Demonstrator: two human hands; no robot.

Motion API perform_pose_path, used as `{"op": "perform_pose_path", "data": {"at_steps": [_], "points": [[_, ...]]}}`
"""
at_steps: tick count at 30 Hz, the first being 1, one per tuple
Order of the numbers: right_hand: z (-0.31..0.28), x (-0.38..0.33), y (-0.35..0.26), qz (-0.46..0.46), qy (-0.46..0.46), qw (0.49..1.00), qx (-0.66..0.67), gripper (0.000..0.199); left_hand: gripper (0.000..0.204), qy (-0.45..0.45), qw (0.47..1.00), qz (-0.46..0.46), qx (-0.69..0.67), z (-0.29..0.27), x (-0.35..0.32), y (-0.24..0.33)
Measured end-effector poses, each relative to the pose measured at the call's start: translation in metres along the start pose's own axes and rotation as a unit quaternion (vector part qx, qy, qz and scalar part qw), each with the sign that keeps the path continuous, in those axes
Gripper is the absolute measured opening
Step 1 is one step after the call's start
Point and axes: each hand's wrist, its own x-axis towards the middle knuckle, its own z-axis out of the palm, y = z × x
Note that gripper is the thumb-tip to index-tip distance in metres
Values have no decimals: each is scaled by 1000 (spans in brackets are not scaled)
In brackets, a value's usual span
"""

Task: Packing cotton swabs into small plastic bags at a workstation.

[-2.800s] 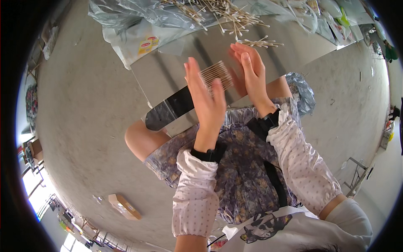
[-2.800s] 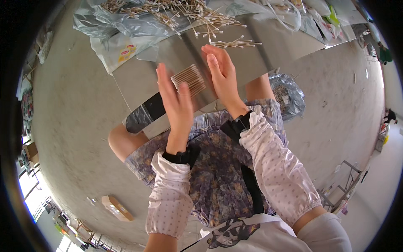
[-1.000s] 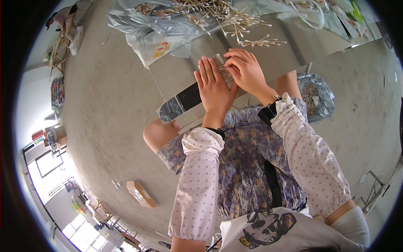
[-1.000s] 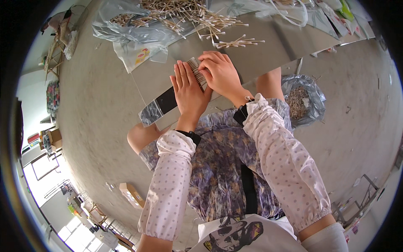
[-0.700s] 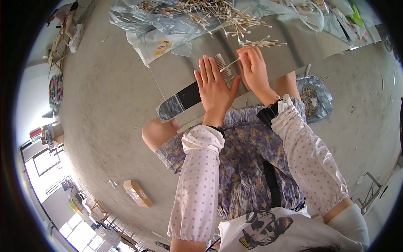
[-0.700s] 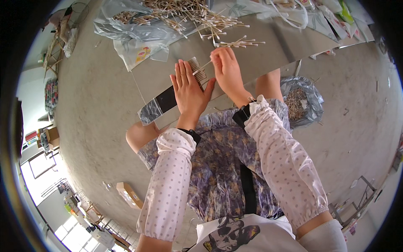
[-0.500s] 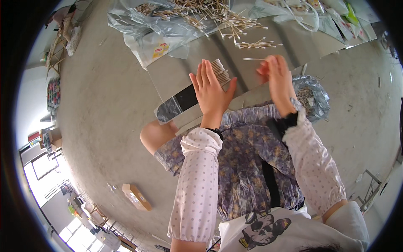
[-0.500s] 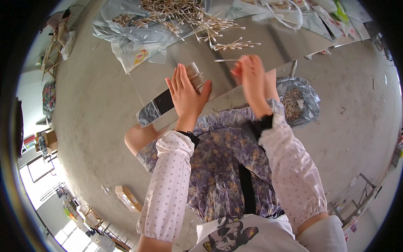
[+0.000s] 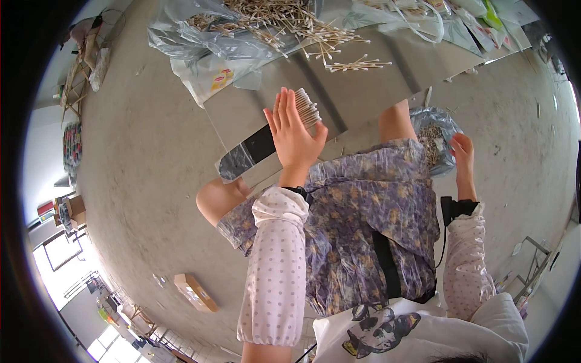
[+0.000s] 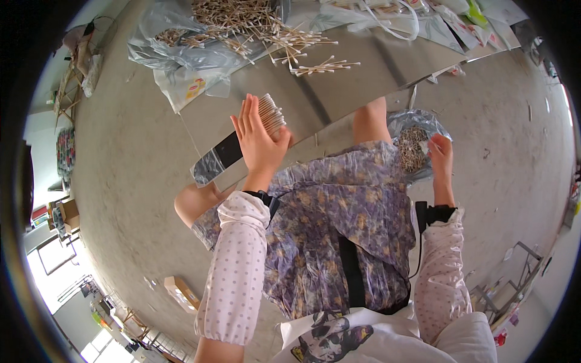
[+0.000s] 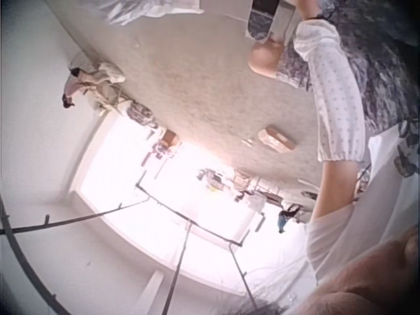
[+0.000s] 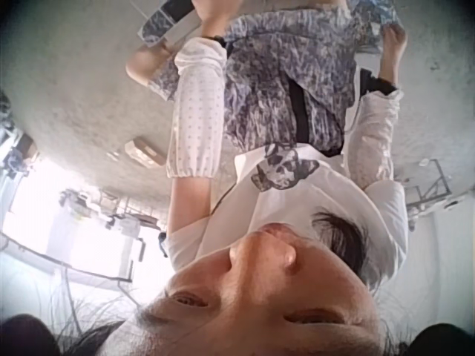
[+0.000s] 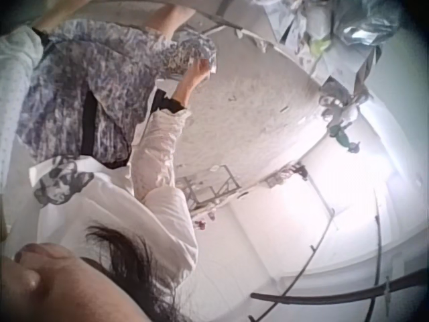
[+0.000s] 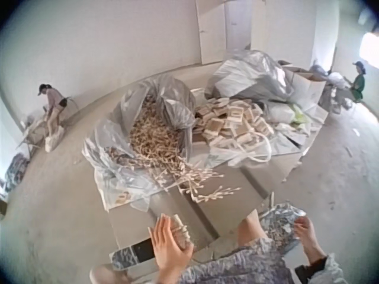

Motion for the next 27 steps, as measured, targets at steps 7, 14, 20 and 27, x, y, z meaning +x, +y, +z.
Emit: {"op": "perform_pose_path", "data": {"at_steps": [7, 14, 20, 27], "points": [[133, -51, -125, -188, -200, 958, 83, 28, 81, 20, 997, 7, -67, -11, -10, -7], [249, -74, -168, -294, -211, 927, 98, 19, 80, 52, 998, -14, -35, -5, -12, -7], [278, -71, -149, -364, -149, 918, 48, 13, 80, 41, 998, -31, -36, -5, -8, 0], [277, -72, -146, -368, -135, 919, 41, 16, 72, 88, 990, -42, -106, -11, -15, -4]]}}
